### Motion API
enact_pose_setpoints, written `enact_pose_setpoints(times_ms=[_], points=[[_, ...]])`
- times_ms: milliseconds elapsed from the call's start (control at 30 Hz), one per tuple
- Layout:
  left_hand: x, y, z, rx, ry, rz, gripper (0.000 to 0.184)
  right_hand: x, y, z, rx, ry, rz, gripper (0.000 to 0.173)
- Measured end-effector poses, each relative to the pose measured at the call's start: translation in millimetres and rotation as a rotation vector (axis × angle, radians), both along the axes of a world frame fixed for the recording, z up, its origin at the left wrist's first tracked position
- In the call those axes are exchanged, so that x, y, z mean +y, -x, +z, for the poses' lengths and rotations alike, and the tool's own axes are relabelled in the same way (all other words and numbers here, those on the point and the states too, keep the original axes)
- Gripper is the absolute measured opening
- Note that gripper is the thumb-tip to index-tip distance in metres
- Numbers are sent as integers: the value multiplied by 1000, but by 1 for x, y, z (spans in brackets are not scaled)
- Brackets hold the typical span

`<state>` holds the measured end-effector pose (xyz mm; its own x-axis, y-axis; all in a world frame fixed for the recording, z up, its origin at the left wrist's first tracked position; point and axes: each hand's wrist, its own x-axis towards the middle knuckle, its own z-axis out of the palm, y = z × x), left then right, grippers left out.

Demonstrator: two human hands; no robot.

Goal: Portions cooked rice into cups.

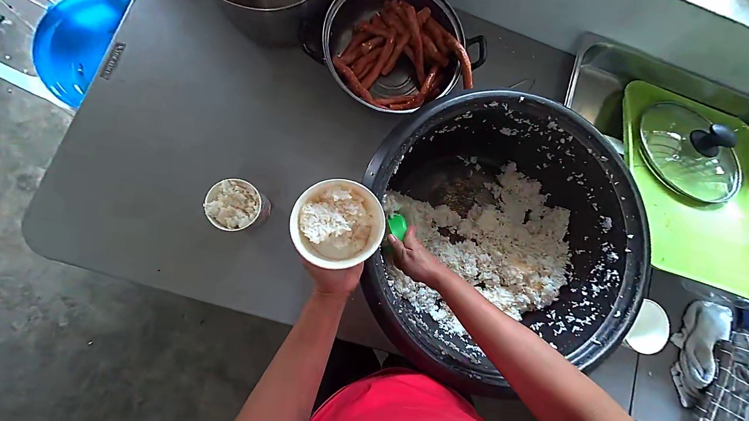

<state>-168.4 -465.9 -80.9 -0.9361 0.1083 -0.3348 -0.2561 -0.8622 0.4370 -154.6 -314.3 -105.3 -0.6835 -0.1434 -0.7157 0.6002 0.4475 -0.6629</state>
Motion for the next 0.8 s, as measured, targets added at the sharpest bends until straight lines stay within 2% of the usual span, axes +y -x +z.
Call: enact_pose_setpoints(times_ms=[133, 233, 300, 400, 500, 567, 600, 700, 733, 800], points=[[-1, 3, 4, 28, 32, -37, 82, 16, -7, 4, 3, 126, 72, 44], [-3, 6, 11, 28, 88, -86, 85, 31, -26, 18, -91, 380, -102, 33], [-2, 3, 18, 41, 129, -92, 78, 44, -40, 30, -141, 544, -224, 39], [7, -4, 34, 38, 234, -109, 67, 63, -60, 71, -120, 625, -433, 44], [30, -13, 50, 48, 398, -218, 60, 82, -79, 131, 61, 575, -547, 45], [51, -18, 54, 60, 426, -283, 59, 85, -90, 168, 292, 429, -553, 28], [62, -21, 56, 60, 422, -320, 60, 83, -95, 181, 435, 276, -525, 23], [97, -32, 65, 49, 366, -417, 60, 71, -110, 196, 700, -363, -324, 57], [106, -36, 66, 53, 331, -443, 61, 65, -114, 192, 737, -504, -244, 61], [120, -41, 65, 41, 266, -486, 64, 61, -121, 174, 889, -732, -155, 57]])
